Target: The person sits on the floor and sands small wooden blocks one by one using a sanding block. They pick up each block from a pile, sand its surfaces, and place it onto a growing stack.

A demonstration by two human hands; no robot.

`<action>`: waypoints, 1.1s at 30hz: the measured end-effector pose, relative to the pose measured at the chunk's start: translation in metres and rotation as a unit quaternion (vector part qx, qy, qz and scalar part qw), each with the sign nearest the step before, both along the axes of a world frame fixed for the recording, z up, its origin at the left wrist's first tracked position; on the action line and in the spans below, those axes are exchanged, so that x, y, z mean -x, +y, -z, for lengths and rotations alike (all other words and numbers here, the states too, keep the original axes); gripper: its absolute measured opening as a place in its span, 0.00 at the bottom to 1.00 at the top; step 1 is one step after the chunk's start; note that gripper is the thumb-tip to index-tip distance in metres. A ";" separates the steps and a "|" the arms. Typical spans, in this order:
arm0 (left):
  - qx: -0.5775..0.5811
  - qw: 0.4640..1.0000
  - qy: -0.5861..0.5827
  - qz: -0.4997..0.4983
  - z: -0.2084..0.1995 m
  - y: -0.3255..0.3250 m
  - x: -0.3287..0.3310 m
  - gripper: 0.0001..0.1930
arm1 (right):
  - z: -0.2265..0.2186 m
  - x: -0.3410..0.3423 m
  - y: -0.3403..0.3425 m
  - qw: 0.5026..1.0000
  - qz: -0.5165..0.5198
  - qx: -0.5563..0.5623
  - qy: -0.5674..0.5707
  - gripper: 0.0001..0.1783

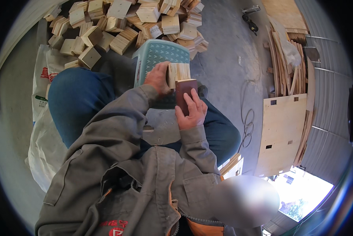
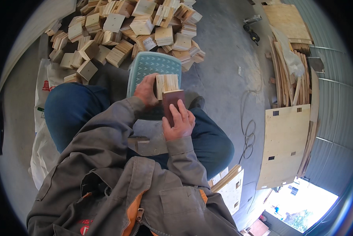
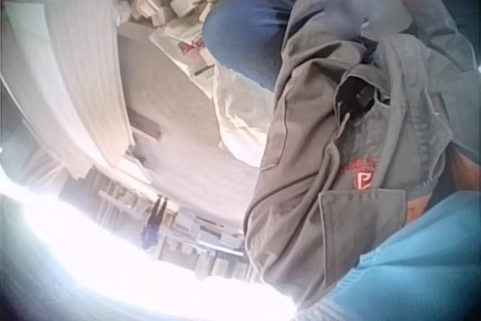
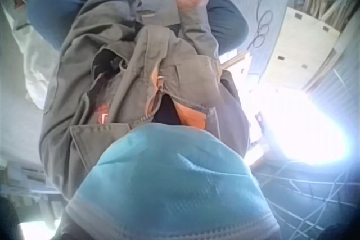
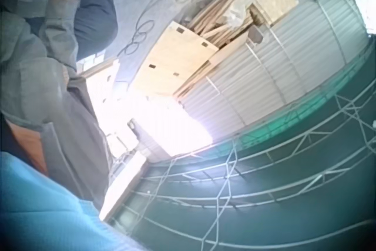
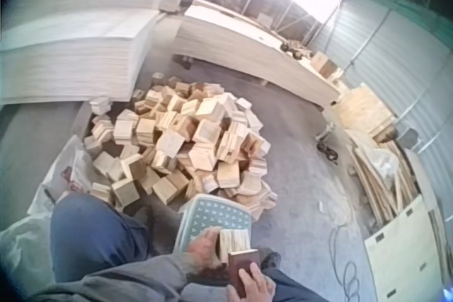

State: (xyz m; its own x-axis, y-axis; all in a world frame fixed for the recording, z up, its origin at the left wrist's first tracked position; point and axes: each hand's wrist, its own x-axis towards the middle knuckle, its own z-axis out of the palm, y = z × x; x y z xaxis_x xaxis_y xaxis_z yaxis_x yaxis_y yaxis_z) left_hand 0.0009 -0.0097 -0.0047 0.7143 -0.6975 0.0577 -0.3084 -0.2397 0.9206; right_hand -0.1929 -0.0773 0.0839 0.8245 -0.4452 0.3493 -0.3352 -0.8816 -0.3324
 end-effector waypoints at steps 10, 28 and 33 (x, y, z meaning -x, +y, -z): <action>-0.010 1.000 0.022 0.006 -0.001 0.001 -0.001 0.52 | 0.007 -0.112 -0.082 0.998 0.065 -0.019 0.007 0.32; -0.025 1.000 -0.004 0.010 -0.003 0.000 -0.001 0.47 | -0.009 0.010 -0.002 1.000 -0.005 -0.006 0.017 0.36; -0.016 1.000 0.002 0.010 -0.003 -0.002 -0.001 0.47 | -0.010 -0.010 -0.020 1.000 -0.003 0.000 0.004 0.35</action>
State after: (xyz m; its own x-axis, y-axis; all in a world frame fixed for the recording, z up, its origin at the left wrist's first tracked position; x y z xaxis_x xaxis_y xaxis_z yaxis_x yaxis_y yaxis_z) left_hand 0.0021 -0.0121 -0.0014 0.6997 -0.7137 0.0325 -0.3103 -0.2627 0.9136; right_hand -0.1834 -0.0972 0.0944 0.8303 -0.4394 0.3428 -0.3321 -0.8841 -0.3289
